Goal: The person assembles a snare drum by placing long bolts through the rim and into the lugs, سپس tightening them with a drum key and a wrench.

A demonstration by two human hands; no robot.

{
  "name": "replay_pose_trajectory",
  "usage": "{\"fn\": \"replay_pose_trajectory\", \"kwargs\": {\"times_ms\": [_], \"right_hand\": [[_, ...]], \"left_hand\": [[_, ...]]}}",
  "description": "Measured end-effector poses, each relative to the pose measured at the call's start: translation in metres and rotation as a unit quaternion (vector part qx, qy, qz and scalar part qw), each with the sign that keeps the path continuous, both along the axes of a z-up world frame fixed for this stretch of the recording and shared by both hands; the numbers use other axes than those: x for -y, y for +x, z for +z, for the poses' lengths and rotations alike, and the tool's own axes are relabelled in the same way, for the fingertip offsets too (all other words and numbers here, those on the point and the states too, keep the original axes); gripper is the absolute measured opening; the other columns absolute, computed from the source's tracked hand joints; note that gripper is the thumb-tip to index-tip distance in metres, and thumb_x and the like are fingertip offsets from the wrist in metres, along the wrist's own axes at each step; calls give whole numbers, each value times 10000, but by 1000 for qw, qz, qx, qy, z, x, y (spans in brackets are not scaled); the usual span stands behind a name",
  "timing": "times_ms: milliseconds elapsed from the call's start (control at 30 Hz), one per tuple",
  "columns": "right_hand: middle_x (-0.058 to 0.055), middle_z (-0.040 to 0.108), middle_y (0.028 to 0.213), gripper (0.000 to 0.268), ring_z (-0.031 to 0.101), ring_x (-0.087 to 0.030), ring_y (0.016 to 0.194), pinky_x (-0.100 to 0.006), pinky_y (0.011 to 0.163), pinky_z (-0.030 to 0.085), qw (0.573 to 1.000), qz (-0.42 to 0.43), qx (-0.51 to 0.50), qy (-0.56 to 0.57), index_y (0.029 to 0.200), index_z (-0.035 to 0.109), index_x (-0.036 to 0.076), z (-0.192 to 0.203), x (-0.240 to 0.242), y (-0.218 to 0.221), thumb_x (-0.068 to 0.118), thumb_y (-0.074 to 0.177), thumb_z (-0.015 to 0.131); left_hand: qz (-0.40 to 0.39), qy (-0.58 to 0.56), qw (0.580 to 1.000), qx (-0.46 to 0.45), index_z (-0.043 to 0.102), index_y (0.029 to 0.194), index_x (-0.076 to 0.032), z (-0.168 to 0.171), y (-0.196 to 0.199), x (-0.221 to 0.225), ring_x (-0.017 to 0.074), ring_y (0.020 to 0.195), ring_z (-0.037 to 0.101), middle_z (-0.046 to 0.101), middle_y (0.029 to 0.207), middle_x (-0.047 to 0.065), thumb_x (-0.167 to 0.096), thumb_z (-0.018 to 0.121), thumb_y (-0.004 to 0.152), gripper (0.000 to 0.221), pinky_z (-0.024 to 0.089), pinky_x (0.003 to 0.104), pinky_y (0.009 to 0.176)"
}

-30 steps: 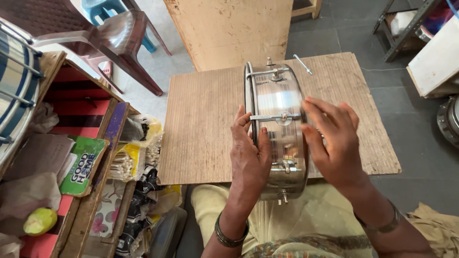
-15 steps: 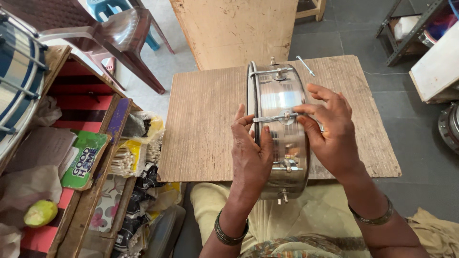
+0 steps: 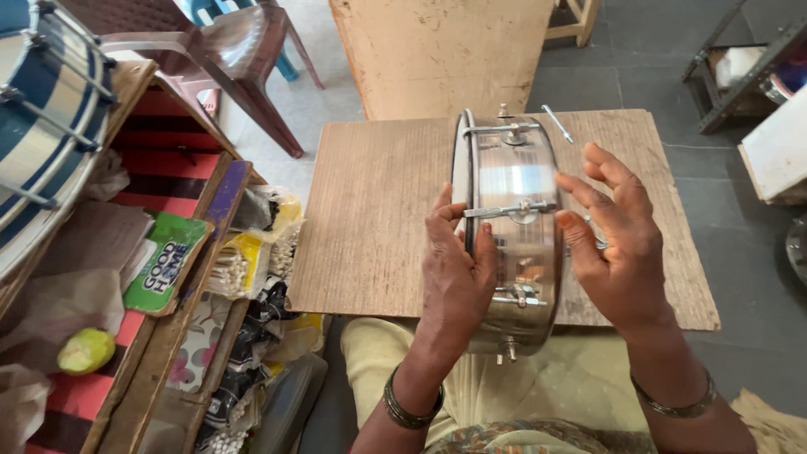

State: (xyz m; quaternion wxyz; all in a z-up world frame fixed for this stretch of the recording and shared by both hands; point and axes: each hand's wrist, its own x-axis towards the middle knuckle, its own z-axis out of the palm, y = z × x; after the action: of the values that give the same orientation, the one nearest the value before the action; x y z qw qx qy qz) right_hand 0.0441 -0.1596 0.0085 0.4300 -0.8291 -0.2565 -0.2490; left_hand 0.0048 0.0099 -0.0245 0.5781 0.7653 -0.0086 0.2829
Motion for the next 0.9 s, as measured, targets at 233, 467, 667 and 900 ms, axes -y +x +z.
{"fn": "replay_pose_trajectory", "kwargs": {"times_ms": [233,467,667,900], "right_hand": [[-156,574,1511,240,589,-311,1349,-411,1073,545,997,-24,53,-41,1203,742,86,-9,-4,1,65,964,746],[-189,574,1490,221,591,-323,1300,-438,1063,496,996,-25,41,-76,1184,733,58,-4,-5,7,67,964,724],[-180,571,1485,224,587,-342,1316,-478,1189,402,997,-8,39,-61,1131,687,39,2,-5,6,120,931,747],[-163,584,1505,215,604,-327,1329,-434,1071,526,996,-9,49,-81,1193,716,73,-5,-2,10,65,978,730]], "left_hand": [[32,44,997,63,404,1334,39,-8,-2,1,367,1062,733,450,1552,354,-52,607,1048,362,597,422,872],[9,-9,1000,-25,379,1375,53,-4,-2,0,196,651,671,542,1461,310,-75,603,1015,443,528,352,553],[4,2,1000,-13,390,1328,58,-2,-2,0,143,628,659,491,1529,315,-72,594,1021,390,521,334,517],[6,4,999,-54,362,1448,46,4,-4,4,118,592,592,613,1357,268,-100,609,1025,510,495,338,518]]}}
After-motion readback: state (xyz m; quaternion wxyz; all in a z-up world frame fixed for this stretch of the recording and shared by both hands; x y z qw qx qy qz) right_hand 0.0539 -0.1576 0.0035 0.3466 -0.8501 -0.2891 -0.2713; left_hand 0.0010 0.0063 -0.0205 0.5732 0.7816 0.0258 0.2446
